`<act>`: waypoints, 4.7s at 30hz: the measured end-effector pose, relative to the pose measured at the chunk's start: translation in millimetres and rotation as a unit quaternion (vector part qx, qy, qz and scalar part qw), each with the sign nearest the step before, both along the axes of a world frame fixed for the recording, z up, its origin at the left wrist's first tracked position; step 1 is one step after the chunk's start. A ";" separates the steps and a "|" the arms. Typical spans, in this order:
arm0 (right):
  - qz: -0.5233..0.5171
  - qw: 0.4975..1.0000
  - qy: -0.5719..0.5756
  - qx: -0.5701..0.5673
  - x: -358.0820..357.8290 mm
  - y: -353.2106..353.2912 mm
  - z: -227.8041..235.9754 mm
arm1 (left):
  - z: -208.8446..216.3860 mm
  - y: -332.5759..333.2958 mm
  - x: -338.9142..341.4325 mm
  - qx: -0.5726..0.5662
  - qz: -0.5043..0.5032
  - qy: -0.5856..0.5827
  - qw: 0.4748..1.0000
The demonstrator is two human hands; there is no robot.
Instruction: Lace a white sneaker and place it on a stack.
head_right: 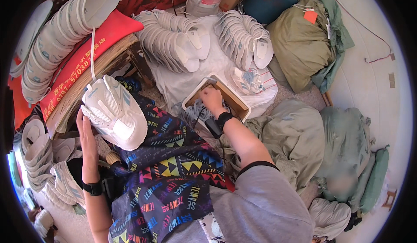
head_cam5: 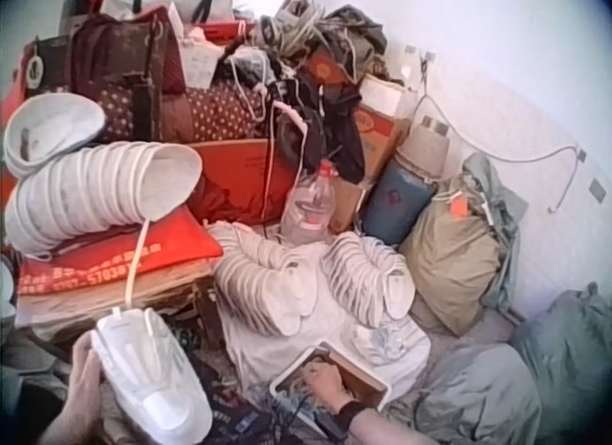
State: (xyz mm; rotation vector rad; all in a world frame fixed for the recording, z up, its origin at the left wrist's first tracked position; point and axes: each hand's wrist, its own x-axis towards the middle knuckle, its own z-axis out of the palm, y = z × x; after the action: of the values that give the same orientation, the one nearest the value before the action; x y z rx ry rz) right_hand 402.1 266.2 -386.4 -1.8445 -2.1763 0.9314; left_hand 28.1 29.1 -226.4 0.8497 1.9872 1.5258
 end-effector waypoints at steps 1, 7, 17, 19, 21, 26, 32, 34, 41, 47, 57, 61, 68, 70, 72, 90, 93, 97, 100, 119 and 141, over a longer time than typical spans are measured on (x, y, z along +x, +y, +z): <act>-0.073 0.975 0.201 -0.061 3.2 9.6 5.0 | 6.9 0.0 0.1 -0.027 -0.010 0.103 0.994; 0.200 0.922 0.307 -0.124 -73.7 -12.2 189.8 | 87.0 7.7 54.2 0.133 -0.109 0.075 0.982; 0.297 0.882 0.365 0.034 -105.9 -38.1 324.5 | 108.8 -18.2 72.9 -0.013 -0.304 -0.288 0.908; 0.226 0.904 0.344 0.114 -87.1 -3.8 321.6 | 105.9 -34.9 59.0 0.009 -0.254 -0.270 0.929; 0.166 0.912 0.333 0.171 -57.5 29.7 319.3 | 104.0 -55.2 41.5 0.038 -0.244 -0.217 0.945; 0.073 0.921 0.266 0.275 10.0 75.8 315.0 | 100.9 -90.1 16.5 0.162 -0.205 -0.252 0.932; -0.099 0.903 -0.064 0.413 84.3 101.7 319.3 | 94.1 -111.2 -15.4 0.292 -0.160 -0.376 0.865; -0.157 0.873 -0.206 0.414 99.6 104.8 321.0 | 95.1 -124.0 -26.3 0.300 -0.177 -0.395 0.850; -0.184 0.836 -0.426 0.293 164.8 123.8 311.5 | 59.8 -252.6 -148.6 0.391 0.072 -0.126 0.909; 0.099 0.832 -0.539 0.091 106.0 89.0 275.1 | 126.5 -154.6 -29.8 0.195 -0.087 -0.192 0.958; 0.349 0.770 0.457 -0.277 -148.6 -140.0 256.1 | 137.4 -26.5 85.9 -0.177 -0.285 -0.177 0.925; 0.398 0.826 0.383 -0.114 -156.1 -132.2 248.0 | 134.2 -34.9 77.0 -0.203 -0.224 -0.112 0.947; 0.474 0.809 0.348 -0.013 -158.9 -123.2 255.7 | 118.9 -39.3 74.4 -0.173 -0.200 -0.119 0.957; 0.484 0.812 0.326 0.011 -161.8 -118.9 259.6 | 109.5 -38.3 69.9 -0.150 -0.203 -0.128 0.959; 0.492 0.809 0.315 0.070 -167.0 -107.7 259.9 | 100.4 -39.5 69.6 -0.110 -0.190 -0.149 0.964; 0.319 0.883 0.307 -0.159 -185.5 -57.6 214.9 | 72.9 -15.7 74.3 0.010 -0.096 0.058 0.994; 0.366 0.893 0.262 -0.024 -186.6 -62.4 216.6 | 77.2 -14.4 74.5 -0.023 -0.092 0.063 0.994; 0.375 0.876 0.293 -0.075 -189.3 -61.3 214.2 | 71.5 -13.1 72.0 -0.009 -0.084 0.078 0.993; 0.365 0.841 0.338 -0.211 -193.9 -53.5 211.0 | 68.9 -12.6 68.7 0.016 -0.071 0.072 0.995; 0.442 0.848 0.290 0.039 -207.3 -98.8 227.7 | 50.3 -26.7 50.5 0.025 -0.031 0.082 0.996; 0.305 0.857 0.232 -0.345 -146.3 -34.1 233.7 | 99.2 -209.3 -36.8 0.202 -0.032 -0.266 0.942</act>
State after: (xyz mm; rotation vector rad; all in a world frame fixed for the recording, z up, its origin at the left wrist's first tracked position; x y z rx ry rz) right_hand 255.8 232.0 -152.7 -0.8509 -2.2602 2.2441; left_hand -8.8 -180.2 -127.3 0.5551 1.2717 1.9127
